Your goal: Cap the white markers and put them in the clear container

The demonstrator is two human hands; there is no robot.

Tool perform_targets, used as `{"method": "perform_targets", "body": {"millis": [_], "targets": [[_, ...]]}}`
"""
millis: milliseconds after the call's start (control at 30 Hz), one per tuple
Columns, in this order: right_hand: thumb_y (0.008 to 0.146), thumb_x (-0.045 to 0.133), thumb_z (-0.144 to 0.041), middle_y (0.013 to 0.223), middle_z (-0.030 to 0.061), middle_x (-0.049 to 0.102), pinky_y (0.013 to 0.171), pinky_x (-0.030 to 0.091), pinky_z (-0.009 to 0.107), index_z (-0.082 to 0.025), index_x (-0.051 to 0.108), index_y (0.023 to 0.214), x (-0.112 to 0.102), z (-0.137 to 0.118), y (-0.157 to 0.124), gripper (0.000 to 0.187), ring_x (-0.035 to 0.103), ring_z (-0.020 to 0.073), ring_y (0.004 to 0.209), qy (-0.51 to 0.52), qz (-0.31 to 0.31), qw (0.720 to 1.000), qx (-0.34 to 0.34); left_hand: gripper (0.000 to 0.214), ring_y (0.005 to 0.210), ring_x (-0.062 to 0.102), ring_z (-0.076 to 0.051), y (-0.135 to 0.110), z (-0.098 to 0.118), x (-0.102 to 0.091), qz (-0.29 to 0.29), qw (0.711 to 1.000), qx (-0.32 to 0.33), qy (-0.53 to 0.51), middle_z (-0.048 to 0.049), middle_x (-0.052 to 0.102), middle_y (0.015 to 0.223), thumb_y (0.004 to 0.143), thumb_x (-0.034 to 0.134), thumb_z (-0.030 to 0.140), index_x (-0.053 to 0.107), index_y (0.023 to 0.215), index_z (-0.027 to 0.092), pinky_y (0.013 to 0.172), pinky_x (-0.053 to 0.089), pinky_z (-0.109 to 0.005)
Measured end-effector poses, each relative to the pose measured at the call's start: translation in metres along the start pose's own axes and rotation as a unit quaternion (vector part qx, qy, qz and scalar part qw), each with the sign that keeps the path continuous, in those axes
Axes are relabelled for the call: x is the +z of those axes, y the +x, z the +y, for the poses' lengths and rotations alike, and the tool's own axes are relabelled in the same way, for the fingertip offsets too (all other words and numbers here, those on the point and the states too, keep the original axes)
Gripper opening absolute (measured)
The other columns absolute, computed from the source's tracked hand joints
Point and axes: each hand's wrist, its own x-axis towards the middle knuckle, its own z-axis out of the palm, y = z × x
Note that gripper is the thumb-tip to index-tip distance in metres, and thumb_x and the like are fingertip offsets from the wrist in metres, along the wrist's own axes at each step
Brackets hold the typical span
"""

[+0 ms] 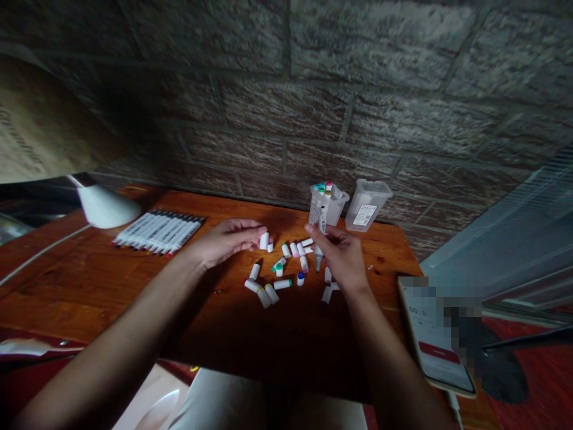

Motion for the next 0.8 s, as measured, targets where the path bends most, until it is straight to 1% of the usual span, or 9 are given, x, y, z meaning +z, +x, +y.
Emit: {"method": "perform_targets", "body": {"millis": [67,133,233,300,367,467,600,667,800], "targets": [[0.078,0.067,-0.059,0.051,-0.0038,0.054,0.038,0.027,0.022,-0.016,0.067,0.067,-0.004,0.0,-0.001,0.045,0.038,0.0067,0.041,0.001,-0.004,1.0,0.011,0.026,0.068,0.067,-0.011,0.001,-0.001,0.003,0.022,0.995,-0.025,-0.09,-0.0069,0.074,0.081,0.074,0.08,0.029,0.071,0.091,0.012,0.068,0.054,-0.021],[0.08,0.065,-0.06,0.049,-0.0047,0.051,0.037,0.025,0.021,-0.016,0.065,0.067,-0.003,0.0,-0.003,0.046,0.035,0.006,0.039,0.035,-0.033,0.999,0.023,0.023,0.072,0.07,-0.013,0.004,-0.003,0.006,0.046,0.988,-0.045,-0.141,-0.0087,0.075,0.084,0.077,0.078,0.024,0.071,0.095,0.011,0.072,0.058,-0.024],[0.076,0.072,-0.056,0.054,-0.0057,0.056,0.036,0.026,0.019,-0.019,0.066,0.091,0.005,-0.004,-0.007,0.04,0.038,0.0061,0.039,0.118,-0.083,0.988,0.051,0.013,0.073,0.072,-0.012,0.007,-0.006,0.009,0.07,0.978,-0.052,-0.189,-0.008,0.075,0.083,0.082,0.073,0.018,0.072,0.092,0.01,0.073,0.059,-0.023],[0.073,0.077,-0.05,0.058,-0.0075,0.06,0.036,0.026,0.018,-0.026,0.058,0.108,0.011,-0.006,-0.008,0.047,0.038,0.0061,0.039,0.167,-0.076,0.982,0.053,0.009,0.071,0.071,-0.011,0.008,-0.006,0.01,0.075,0.972,-0.053,-0.217,-0.0067,0.075,0.081,0.083,0.072,0.016,0.072,0.089,0.01,0.072,0.06,-0.022],[0.073,0.079,-0.046,0.059,-0.0083,0.062,0.035,0.025,0.017,-0.029,0.054,0.106,0.013,-0.009,-0.009,0.044,0.037,0.0056,0.038,0.193,-0.06,0.978,0.045,0.006,0.069,0.071,-0.011,0.009,-0.006,0.011,0.075,0.967,-0.06,-0.238,-0.0064,0.075,0.079,0.083,0.071,0.015,0.071,0.086,0.01,0.071,0.06,-0.022],[0.079,0.072,-0.047,0.064,-0.0051,0.065,0.036,0.027,0.018,-0.026,0.058,0.091,0.011,-0.013,-0.01,0.028,0.039,0.0056,0.039,0.215,-0.071,0.974,0.018,0.006,0.069,0.072,-0.012,0.008,-0.005,0.013,0.072,0.961,-0.07,-0.258,-0.0077,0.075,0.078,0.083,0.071,0.015,0.071,0.083,0.009,0.071,0.061,-0.022],[0.089,0.054,-0.051,0.088,0.0028,0.075,0.039,0.033,0.023,-0.026,0.063,0.107,0.005,-0.017,-0.014,0.031,0.046,0.0089,0.045,0.273,-0.132,0.953,-0.007,0.006,0.071,0.073,-0.013,0.008,-0.005,0.013,0.077,0.956,-0.069,-0.273,-0.0079,0.075,0.082,0.086,0.068,0.014,0.071,0.087,0.009,0.074,0.061,-0.023],[0.088,0.058,-0.045,0.095,0.0042,0.076,0.039,0.034,0.024,-0.027,0.063,0.11,0.004,-0.016,-0.017,0.029,0.05,0.0098,0.048,0.273,-0.147,0.95,-0.025,0.009,0.072,0.073,-0.013,0.009,-0.006,0.013,0.08,0.954,-0.064,-0.28,-0.0076,0.076,0.085,0.088,0.065,0.014,0.072,0.09,0.009,0.074,0.061,-0.022],[0.087,0.065,-0.036,0.081,-0.0004,0.074,0.04,0.034,0.023,-0.027,0.064,0.105,0.01,-0.01,-0.021,0.021,0.045,0.0071,0.043,0.204,-0.118,0.968,-0.083,0.01,0.072,0.073,-0.012,0.009,-0.006,0.015,0.09,0.952,-0.06,-0.287,-0.007,0.075,0.082,0.089,0.064,0.015,0.071,0.088,0.009,0.073,0.061,-0.021]]}}
